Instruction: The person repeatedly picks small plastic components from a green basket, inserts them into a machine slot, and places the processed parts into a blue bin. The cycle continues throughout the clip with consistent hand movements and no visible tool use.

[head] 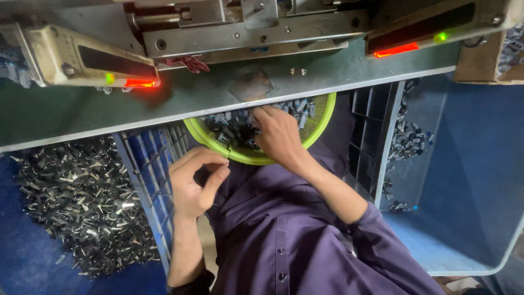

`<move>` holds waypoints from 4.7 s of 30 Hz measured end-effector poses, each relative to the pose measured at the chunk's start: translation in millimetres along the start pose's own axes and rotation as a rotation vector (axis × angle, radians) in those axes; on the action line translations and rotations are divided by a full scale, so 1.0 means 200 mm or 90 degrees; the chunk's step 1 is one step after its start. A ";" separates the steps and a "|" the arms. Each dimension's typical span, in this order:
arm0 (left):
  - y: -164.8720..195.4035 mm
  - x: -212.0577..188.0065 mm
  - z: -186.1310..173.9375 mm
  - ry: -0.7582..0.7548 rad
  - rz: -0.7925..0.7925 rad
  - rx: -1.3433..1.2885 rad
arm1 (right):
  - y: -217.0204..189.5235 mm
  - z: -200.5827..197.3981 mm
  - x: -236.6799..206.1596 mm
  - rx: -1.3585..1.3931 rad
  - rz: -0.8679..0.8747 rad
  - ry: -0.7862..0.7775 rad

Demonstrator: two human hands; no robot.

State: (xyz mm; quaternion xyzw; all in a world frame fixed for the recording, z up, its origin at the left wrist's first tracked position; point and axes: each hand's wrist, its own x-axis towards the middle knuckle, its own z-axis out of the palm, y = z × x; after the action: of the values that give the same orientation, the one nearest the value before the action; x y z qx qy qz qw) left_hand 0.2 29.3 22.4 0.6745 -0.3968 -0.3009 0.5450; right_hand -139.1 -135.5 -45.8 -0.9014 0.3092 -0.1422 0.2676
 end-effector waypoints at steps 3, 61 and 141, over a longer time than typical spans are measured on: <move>0.05 0.05 0.06 0.026 0.165 0.111 | -0.04 -0.13 -0.12 0.096 -0.051 0.001; -0.13 0.00 0.22 -0.041 -0.053 -0.385 | -0.12 -0.45 0.18 0.304 -0.398 0.146; -0.06 0.15 0.23 -0.065 0.195 0.224 | 0.14 -0.16 -0.14 0.108 0.098 0.035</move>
State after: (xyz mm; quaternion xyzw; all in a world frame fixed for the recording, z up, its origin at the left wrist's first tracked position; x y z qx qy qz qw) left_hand -21.4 -17.9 1.8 0.6748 -0.5678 -0.1743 0.4380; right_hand -187.8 -149.5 -39.0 -0.8448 0.3719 -0.1714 0.3445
